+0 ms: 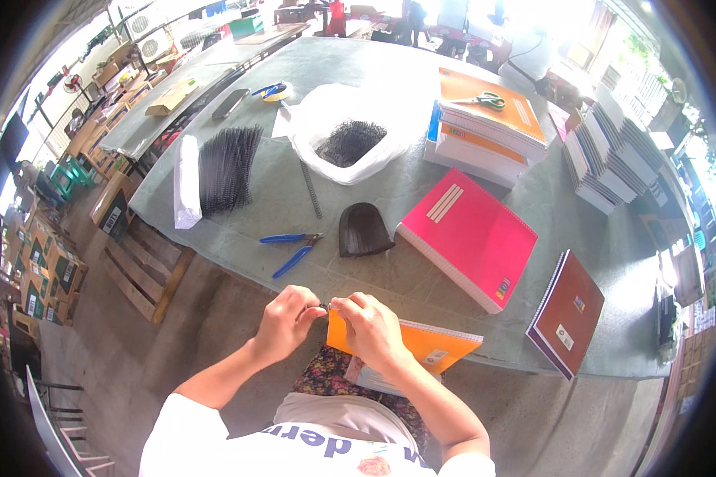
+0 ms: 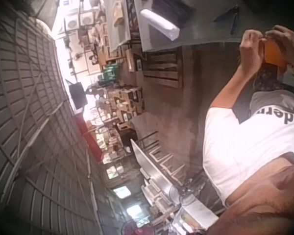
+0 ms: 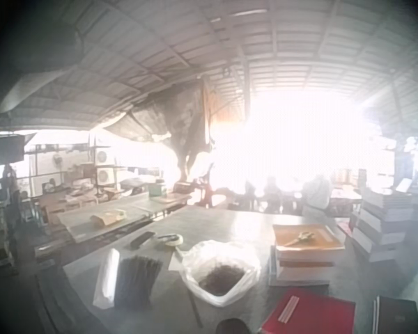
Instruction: The person binds a series of paper notebooks by manually inserting a black plastic spiral through the pre-punched holes in each notebook, trimming the excess spiral using blue shears, and placing the completed notebooks in a stack.
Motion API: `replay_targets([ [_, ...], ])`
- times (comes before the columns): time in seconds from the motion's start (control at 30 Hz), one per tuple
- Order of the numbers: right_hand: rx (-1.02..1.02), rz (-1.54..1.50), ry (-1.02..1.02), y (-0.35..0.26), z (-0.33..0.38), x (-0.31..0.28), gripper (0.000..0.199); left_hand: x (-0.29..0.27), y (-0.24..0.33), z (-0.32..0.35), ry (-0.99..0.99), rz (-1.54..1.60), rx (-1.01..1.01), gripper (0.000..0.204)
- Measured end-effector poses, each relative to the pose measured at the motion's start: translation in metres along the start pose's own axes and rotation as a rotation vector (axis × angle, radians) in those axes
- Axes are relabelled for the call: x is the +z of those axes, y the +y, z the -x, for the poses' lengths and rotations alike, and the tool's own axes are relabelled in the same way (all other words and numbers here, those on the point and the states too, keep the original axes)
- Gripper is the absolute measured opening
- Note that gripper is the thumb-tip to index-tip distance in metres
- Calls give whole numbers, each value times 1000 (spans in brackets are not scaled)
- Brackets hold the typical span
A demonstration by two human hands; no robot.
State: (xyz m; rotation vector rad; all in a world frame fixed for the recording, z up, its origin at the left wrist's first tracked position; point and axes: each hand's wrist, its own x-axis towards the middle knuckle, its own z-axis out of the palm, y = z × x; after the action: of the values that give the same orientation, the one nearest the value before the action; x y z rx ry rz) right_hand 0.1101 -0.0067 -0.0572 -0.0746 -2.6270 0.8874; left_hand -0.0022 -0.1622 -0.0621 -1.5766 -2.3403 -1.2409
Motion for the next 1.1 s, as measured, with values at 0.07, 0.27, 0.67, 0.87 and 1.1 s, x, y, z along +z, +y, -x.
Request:
replay_targets([
  [0.07,26,29,-45,0,0,0,20,-5,-2,-2,-45,164,-168,26],
  [0.27,1,72,-143,-3,1,0,22,-1,-1,-3,-319,422,-491,27],
  [0.67,75,150,-142,-3,-7,4,24,-17,-15,-19,-240,255,-48,28],
  [0.87,159,-15,71,-1,-7,10,16,-22,-22,-40,-462,249,-245,28],
  [1.1,152,4,85,-6,-4,9,12,77,-95,-135,-99,-244,-328,50],
])
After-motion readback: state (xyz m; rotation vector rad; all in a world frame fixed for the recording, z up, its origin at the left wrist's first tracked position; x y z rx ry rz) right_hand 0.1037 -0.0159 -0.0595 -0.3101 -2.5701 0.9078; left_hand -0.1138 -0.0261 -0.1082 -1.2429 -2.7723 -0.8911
